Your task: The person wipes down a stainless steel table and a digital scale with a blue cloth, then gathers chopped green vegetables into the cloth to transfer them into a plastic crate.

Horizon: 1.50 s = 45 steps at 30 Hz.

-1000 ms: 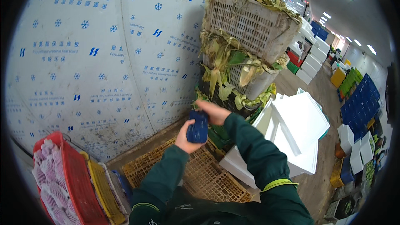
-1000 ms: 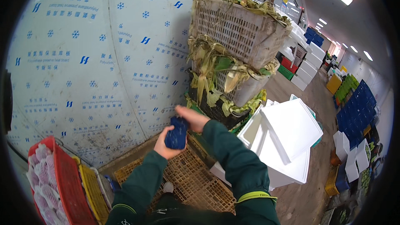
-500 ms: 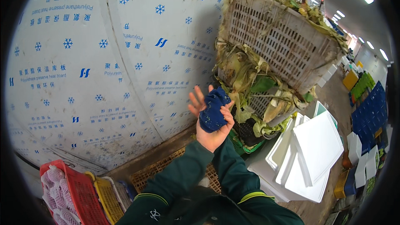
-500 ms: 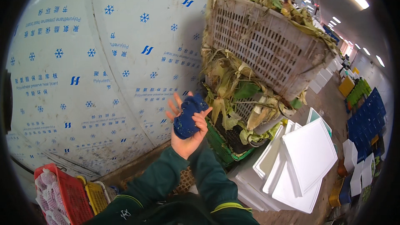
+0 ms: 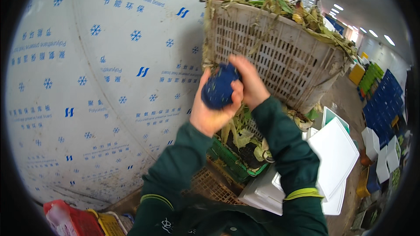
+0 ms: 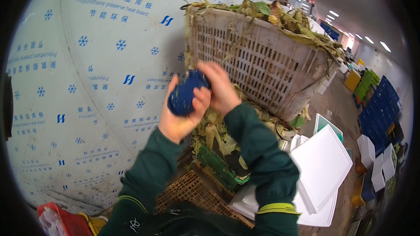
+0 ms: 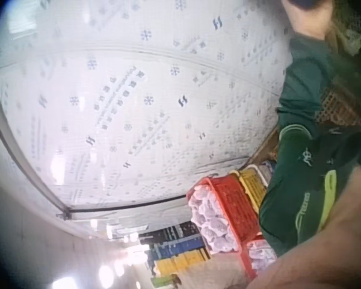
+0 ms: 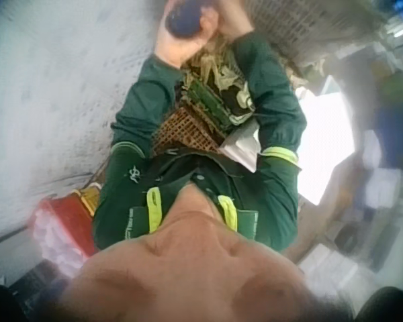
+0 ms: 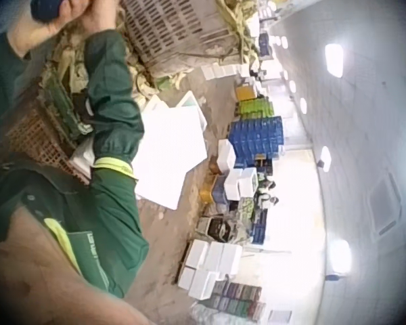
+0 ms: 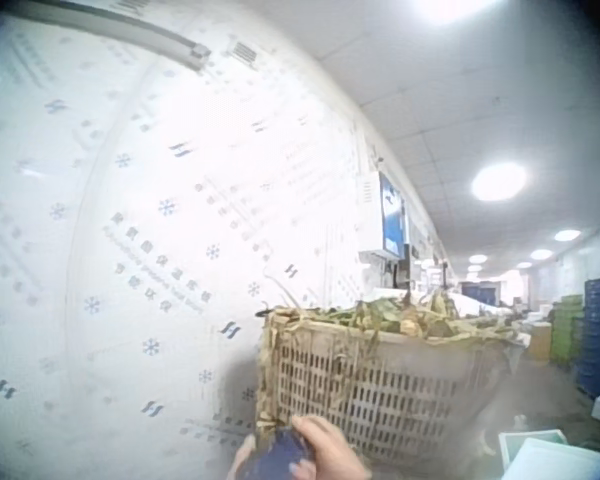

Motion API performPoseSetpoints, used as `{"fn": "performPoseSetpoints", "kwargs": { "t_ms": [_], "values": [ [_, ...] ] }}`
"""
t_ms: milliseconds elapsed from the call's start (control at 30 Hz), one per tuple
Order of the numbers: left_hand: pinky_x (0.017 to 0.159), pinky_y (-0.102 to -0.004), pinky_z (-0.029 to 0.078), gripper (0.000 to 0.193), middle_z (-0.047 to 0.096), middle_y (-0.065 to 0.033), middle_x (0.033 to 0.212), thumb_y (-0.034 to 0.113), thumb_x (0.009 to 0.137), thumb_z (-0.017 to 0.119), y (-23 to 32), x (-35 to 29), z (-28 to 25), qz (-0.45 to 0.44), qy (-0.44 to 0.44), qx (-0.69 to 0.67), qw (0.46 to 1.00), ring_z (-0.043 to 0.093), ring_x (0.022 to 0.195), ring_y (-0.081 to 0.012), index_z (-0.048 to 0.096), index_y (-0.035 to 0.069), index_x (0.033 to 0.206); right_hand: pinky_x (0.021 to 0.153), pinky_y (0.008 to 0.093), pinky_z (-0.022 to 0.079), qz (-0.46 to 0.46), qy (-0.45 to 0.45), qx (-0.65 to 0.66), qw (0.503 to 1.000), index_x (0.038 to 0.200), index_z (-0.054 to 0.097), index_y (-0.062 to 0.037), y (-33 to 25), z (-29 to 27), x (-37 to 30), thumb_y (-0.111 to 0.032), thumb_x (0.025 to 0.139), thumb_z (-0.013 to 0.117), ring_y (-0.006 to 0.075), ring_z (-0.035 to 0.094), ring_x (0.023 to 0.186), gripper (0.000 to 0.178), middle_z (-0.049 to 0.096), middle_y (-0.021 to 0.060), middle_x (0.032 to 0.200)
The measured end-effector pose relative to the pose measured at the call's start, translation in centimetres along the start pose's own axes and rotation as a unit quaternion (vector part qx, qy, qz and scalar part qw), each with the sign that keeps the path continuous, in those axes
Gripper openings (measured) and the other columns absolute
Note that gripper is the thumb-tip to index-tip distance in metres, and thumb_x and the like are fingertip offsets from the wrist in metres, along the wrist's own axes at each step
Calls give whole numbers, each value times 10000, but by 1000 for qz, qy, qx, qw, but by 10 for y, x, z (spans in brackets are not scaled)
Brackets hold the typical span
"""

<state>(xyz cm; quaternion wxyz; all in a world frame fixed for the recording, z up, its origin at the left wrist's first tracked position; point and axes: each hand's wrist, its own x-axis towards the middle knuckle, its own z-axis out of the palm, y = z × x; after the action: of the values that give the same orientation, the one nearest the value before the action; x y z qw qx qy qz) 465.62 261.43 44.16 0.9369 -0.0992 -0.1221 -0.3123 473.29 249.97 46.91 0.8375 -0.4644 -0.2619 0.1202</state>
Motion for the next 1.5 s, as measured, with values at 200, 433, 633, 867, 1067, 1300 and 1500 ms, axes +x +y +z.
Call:
{"fn": "performPoseSetpoints", "kwargs": {
  "t_ms": [200, 433, 633, 867, 1067, 1300, 1500],
  "values": [
    [665, -372, 510, 512, 518, -162, 969, 397, 871, 579, 28, 94, 123, -55, -54, 338, 938, 562, 851, -243, 437, -13, 1143, 620, 246, 505, -197, -62, -208, 956, 1061, 543, -18, -145, 31, 69, -225, 850, 636, 128, 587, 778, 310, 579, 43, 917],
    [610, -404, 523, 273, 589, -140, 790, 319, 876, 545, 58, 226, 211, -87, -143, 430, 887, 587, 704, -276, 554, 55, 946, 537, 235, 488, -195, -2, -391, 899, 1074, 538, -33, -255, 30, 144, -292, 913, 556, 92, 575, 726, 305, 585, 37, 862],
    [653, -413, 513, 201, 585, -121, 854, 248, 872, 491, 96, 288, 204, -48, -197, 345, 917, 565, 764, -285, 545, 70, 950, 658, 292, 530, -237, 104, -550, 794, 1294, 417, -30, -262, 31, 147, -227, 901, 540, 199, 548, 970, 456, 536, 131, 1115],
    [670, -415, 518, 230, 588, -135, 836, 222, 898, 430, 126, 309, 202, -119, -251, 272, 921, 578, 779, -290, 554, 33, 944, 1071, 421, 284, -398, 29, -894, 204, 1380, 281, -8, -256, -8, 143, -163, 744, 659, 394, 285, 1302, 756, 300, 235, 1397],
    [692, -376, 510, 276, 527, -137, 918, 218, 885, 441, 98, 288, 198, -307, -314, 137, 888, 558, 811, -249, 508, -13, 1022, 1064, 458, 282, -566, -2, -815, 125, 1346, 301, 2, -275, -7, 183, -221, 760, 641, 417, 316, 1272, 714, 313, 245, 1377],
    [644, -329, 483, 347, 528, -136, 979, 279, 872, 491, 88, 278, 191, -355, -295, 173, 870, 551, 814, -217, 494, 1, 1080, 974, 424, 383, -576, -92, -803, 118, 1024, 517, -23, -292, 11, 172, -138, 732, 608, 377, 440, 1173, 326, 460, 200, 1261],
    [564, -297, 465, 470, 534, -158, 962, 419, 888, 534, 98, 282, 193, -284, -241, 358, 856, 547, 751, -220, 472, 18, 1126, 767, 356, 497, -413, -22, -900, 138, 1074, 510, -42, -300, -9, 158, -25, 723, 597, 291, 610, 935, 362, 618, 149, 960]
  ]
}}
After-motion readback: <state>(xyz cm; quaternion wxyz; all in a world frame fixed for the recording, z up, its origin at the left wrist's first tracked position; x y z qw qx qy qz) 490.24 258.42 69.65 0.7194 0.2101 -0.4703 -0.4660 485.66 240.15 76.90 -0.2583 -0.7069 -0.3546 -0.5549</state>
